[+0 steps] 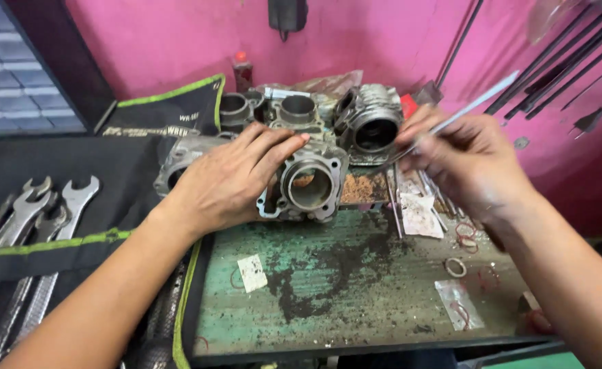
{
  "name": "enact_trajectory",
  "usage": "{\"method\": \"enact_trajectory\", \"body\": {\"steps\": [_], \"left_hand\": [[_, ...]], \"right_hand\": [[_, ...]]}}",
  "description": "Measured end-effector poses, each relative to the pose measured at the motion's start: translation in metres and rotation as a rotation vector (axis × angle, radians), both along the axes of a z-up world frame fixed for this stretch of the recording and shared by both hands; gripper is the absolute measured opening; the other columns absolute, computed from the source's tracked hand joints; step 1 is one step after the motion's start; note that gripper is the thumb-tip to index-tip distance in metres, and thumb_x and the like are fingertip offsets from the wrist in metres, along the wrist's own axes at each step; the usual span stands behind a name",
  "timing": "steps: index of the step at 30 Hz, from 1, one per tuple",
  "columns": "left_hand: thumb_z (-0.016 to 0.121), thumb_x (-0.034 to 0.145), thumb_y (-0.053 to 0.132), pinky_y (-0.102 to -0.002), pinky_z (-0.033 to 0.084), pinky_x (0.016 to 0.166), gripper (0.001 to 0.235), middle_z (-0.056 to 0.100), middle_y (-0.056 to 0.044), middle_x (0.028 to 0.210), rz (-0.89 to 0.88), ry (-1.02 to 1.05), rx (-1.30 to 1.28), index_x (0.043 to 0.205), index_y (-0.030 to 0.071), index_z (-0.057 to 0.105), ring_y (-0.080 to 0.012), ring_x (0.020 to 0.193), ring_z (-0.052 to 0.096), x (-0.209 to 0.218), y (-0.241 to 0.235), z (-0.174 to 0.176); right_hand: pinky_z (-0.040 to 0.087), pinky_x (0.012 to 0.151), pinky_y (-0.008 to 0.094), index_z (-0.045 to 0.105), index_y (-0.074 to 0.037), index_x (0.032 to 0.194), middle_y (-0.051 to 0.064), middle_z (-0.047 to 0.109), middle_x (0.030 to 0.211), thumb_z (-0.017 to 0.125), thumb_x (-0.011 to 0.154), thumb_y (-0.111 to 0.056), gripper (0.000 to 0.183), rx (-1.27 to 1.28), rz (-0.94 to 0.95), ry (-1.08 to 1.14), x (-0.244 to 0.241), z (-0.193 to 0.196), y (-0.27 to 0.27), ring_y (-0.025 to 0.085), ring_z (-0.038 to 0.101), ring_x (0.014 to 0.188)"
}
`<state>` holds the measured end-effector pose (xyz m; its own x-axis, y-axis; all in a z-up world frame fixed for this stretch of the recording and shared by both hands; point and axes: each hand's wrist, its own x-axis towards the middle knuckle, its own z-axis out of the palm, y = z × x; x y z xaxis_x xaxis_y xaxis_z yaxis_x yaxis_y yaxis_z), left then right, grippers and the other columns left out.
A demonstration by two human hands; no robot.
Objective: Using a metal pick tool to scrape debris and residue from the cooling fins of a motorcycle engine cylinder.
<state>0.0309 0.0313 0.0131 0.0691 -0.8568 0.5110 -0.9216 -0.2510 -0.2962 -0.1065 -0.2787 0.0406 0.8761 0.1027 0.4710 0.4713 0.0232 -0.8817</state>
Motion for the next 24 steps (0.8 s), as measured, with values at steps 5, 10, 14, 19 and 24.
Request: {"method": "enact_trajectory", "body": {"steps": [5,10,14,19,24], "left_hand": [[0.076,0.064,0.001,-0.044,0.06,0.074,0.099,0.053,-0.02,0.139,0.014,0.015,0.002,0.154,0.001,0.033,-0.0359,0.118,0.049,-0.001,-0.003,-0.001],[0.077,0.072,0.004,-0.045,0.059,0.082,0.094,0.054,-0.019,0.138,0.026,0.018,-0.002,0.155,0.002,0.032,-0.0361,0.118,0.049,0.0,-0.001,-0.003],[0.083,0.058,0.003,-0.046,0.058,0.086,0.111,0.054,-0.02,0.139,0.029,-0.001,0.011,0.156,0.001,0.03,-0.0384,0.12,0.049,0.004,-0.002,-0.005],[0.075,0.058,-0.008,-0.044,0.064,0.074,0.112,0.053,-0.022,0.139,0.079,0.058,0.067,0.158,0.004,0.025,-0.0399,0.124,0.047,0.001,-0.002,-0.005],[0.063,0.067,-0.015,-0.042,0.067,0.069,0.105,0.051,-0.024,0.143,0.108,0.094,0.097,0.16,0.008,0.021,-0.0396,0.128,0.046,0.001,-0.003,-0.005]], "right_hand": [[0.073,0.076,0.032,0.072,0.004,0.099,0.02,0.08,0.091,0.073,0.088,0.002,0.01,-0.325,-0.094,0.032,-0.005,0.002,0.036,0.027,0.083,0.081],[0.072,0.078,0.035,0.065,0.002,0.082,0.024,0.078,0.094,0.073,0.088,0.004,0.01,-0.205,-0.088,-0.022,0.01,-0.029,0.045,0.027,0.081,0.087],[0.071,0.081,0.033,0.064,0.003,0.084,0.021,0.075,0.089,0.078,0.083,0.011,0.016,-0.331,-0.264,-0.278,0.013,-0.016,0.035,0.027,0.079,0.084],[0.073,0.074,0.028,0.064,0.0,0.086,0.016,0.075,0.086,0.083,0.082,0.004,0.02,-0.373,-0.059,-0.304,0.01,-0.01,0.029,0.024,0.082,0.081],[0.07,0.072,0.027,0.063,-0.006,0.074,0.011,0.076,0.077,0.089,0.071,0.0,0.027,-0.416,-0.17,-0.162,0.007,-0.029,0.037,0.02,0.083,0.08]]}}
